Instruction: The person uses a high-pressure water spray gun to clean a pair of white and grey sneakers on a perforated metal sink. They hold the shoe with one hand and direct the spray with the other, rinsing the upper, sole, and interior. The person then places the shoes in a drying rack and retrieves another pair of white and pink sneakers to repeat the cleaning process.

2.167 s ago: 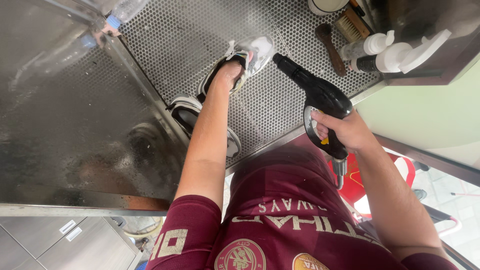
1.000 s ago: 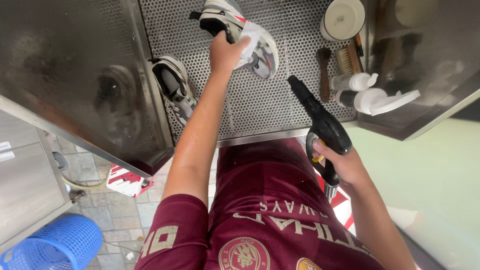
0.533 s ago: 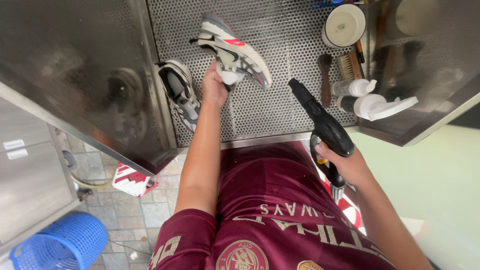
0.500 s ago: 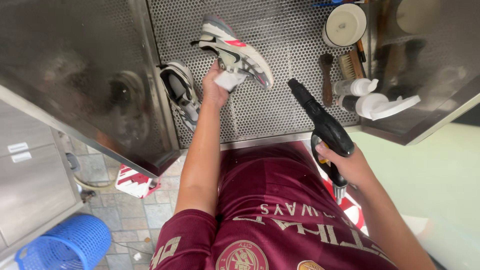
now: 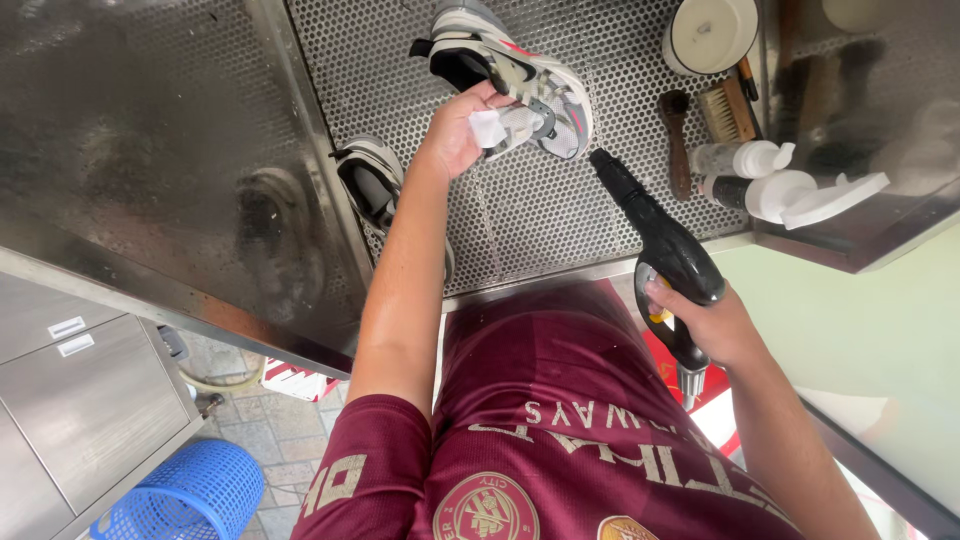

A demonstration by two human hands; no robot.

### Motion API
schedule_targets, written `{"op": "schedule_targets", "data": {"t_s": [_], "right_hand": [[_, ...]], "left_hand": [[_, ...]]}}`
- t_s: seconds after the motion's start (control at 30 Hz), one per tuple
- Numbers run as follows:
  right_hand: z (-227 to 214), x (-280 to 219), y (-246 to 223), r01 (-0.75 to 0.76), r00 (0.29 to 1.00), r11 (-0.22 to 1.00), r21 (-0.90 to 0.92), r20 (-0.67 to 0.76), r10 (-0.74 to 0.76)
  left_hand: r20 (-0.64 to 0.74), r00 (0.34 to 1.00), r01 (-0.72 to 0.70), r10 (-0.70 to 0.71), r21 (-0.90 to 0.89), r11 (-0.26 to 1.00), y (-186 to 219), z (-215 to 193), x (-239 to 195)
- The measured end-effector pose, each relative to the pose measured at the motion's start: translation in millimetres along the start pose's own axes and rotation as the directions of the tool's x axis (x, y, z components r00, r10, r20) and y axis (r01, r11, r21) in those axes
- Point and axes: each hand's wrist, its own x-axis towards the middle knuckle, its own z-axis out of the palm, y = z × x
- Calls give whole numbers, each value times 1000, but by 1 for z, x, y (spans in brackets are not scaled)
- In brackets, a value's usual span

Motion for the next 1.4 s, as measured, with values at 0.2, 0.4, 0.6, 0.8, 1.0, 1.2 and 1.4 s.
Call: {"op": "schedule_targets", "data": {"t_s": [0.2, 0.4, 0.6, 0.8, 1.0, 1.2, 1.4], "right_hand": [[2, 5, 1, 33, 998, 996, 87, 57, -38], [0, 6, -3, -31, 999, 1000, 1, 11, 31], [-5, 9, -1, -6, 999, 999, 40, 40, 5], [-8, 11, 1, -3, 999, 998, 70, 38, 0], [-13, 14, 11, -44, 999, 999, 26, 16, 43], [-23, 12, 28, -10, 999, 1000, 13, 34, 9], [-28, 11, 32, -67, 997, 996, 60, -32, 69]], "left_hand": [[-166, 984, -38, 71, 193, 980, -3, -3, -2], [-151, 982, -92, 111, 128, 987, 9, 20, -28], [-281, 923, 78, 263, 805, 588, 11, 40, -32], [74, 815, -267, 575, 928, 259, 16, 50, -30], [323, 886, -394, 332, 903, 171, 56, 71, 5], [253, 931, -222, 264, 964, -144, 72, 80, 75], [61, 721, 139, 691, 963, -229, 52, 46, 124]]}}
